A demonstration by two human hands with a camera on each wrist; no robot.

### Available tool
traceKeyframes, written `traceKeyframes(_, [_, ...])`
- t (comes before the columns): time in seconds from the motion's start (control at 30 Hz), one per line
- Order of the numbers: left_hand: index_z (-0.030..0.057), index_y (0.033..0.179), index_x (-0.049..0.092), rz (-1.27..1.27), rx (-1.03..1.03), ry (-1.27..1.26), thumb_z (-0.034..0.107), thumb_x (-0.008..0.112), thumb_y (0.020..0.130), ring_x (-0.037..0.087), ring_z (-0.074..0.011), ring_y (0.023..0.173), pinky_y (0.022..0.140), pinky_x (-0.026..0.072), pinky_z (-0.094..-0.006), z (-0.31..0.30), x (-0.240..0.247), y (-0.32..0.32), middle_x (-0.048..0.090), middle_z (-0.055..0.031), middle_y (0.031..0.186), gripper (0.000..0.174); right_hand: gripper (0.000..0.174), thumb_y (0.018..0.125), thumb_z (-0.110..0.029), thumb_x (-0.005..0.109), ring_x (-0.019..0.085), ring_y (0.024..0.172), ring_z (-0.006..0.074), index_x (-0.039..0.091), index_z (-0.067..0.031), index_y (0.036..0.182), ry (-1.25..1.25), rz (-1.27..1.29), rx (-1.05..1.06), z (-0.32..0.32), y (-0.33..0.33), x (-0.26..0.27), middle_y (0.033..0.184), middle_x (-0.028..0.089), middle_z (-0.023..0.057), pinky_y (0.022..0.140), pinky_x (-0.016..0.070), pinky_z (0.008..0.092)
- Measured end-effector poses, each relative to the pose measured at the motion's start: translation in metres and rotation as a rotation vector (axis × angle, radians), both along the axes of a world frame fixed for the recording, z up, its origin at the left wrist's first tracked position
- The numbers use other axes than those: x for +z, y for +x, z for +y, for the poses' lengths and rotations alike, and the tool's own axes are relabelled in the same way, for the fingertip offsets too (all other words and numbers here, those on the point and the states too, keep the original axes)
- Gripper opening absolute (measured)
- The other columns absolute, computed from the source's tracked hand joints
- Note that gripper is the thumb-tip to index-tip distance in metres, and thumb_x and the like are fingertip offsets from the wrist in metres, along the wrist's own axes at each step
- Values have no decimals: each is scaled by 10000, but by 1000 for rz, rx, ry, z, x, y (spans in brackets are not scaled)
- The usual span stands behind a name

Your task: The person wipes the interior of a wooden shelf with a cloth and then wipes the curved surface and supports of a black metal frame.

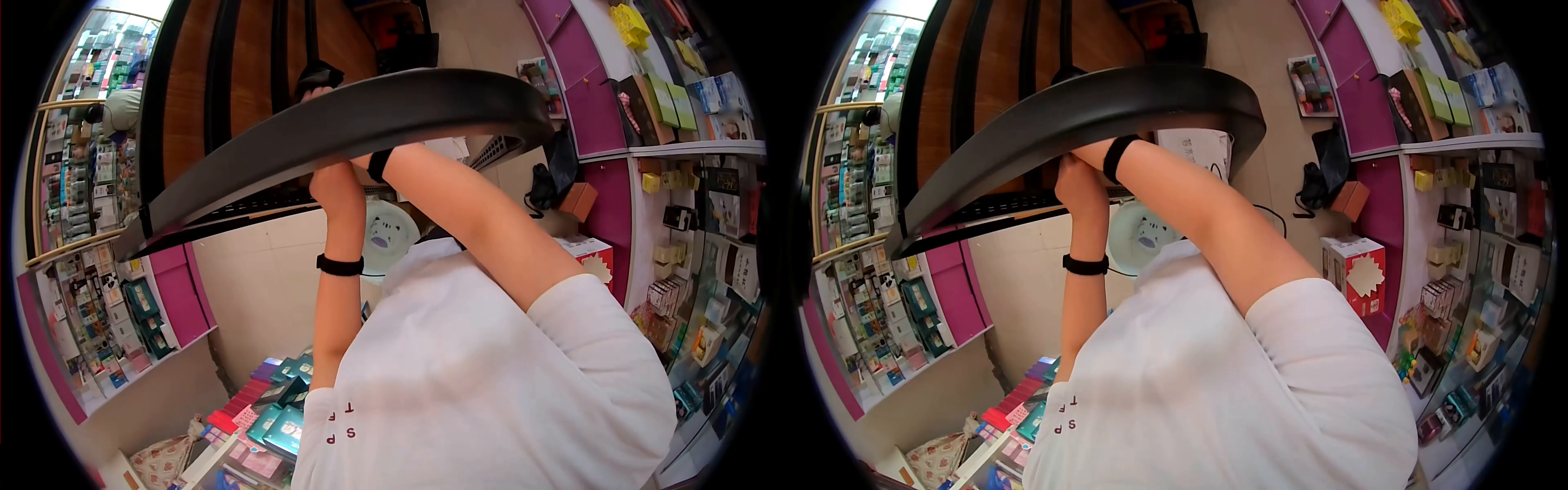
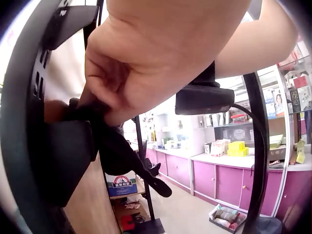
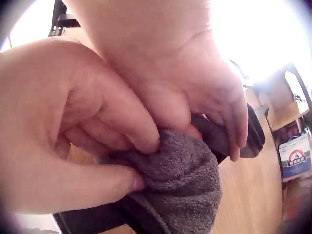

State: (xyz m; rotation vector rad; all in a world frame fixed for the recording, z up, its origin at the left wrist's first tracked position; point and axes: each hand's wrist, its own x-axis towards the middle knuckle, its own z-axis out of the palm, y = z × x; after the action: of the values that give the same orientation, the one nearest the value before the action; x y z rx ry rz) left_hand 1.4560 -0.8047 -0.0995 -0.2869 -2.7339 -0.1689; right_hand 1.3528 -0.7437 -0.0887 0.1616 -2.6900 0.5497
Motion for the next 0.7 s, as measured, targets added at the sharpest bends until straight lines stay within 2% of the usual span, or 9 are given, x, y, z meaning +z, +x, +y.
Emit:
traceKeyframes(0.13, [19, 1152, 624, 3, -8, -145, 75, 607, 950, 699, -308, 982, 730, 587, -419, -7, -37, -32, 681, -161, 1117, 211, 186, 937, -122, 610, 679, 979, 267, 677, -22, 1078, 141, -248, -217, -25, -48, -16, 1028, 695, 137, 787, 537, 394])
traceKeyframes(0.2, [1, 1182, 610, 333, -197, 85, 195, 615, 948, 700, -306, 990, 670, 581, -353, -4, -45, -46, 654, -166, 1184, 304, 243, 925, -137, 617, 685, 975, 275, 666, 5, 1115, 108, -222, -150, -19, -68, -27, 1039, 690, 159, 752, 543, 400])
traceKeyframes(0.23, [0, 1179, 608, 342, -203, 97, 200, 616, 947, 700, -305, 989, 667, 581, -353, -5, -47, -54, 653, -169, 1178, 307, 259, 917, -149, 620, 688, 965, 279, 668, 9, 1116, 80, -191, -131, -18, -74, -28, 1043, 689, 166, 742, 546, 403])
traceKeyframes(0.47, [-7, 1156, 595, -63, 69, -40, 237, 624, 938, 700, -299, 978, 648, 579, -353, 1, -58, -94, 643, -186, 1138, 328, 294, 896, -183, 617, 705, 914, 295, 679, 20, 1100, 82, -97, -57, -7, -100, -22, 1030, 700, 185, 722, 559, 408])
traceKeyframes(0.63, [-12, 1139, 585, -332, 294, -90, 263, 629, 932, 700, -294, 971, 634, 579, -353, 14, -75, -142, 635, -198, 1109, 347, 308, 910, -192, 604, 714, 938, 312, 693, 10, 1125, 107, -151, 4, 10, -111, -12, 1075, 702, 207, 730, 566, 430])
traceKeyframes(0.67, [-12, 1139, 585, -336, 289, -90, 263, 629, 932, 700, -294, 971, 634, 579, -353, 13, -77, -139, 635, -198, 1109, 347, 314, 916, -195, 600, 716, 950, 318, 697, 7, 1136, 97, -157, 11, 11, -116, -11, 1098, 701, 218, 740, 569, 438])
traceKeyframes(0.7, [-8, 1102, 582, -145, 186, -110, 288, 635, 919, 707, -284, 897, 610, 575, -350, 13, -71, -131, 639, -176, 1030, 352, 335, 924, -201, 603, 712, 993, 328, 697, 6, 1170, 99, -217, 29, 12, -117, -6, 1139, 698, 231, 757, 571, 441])
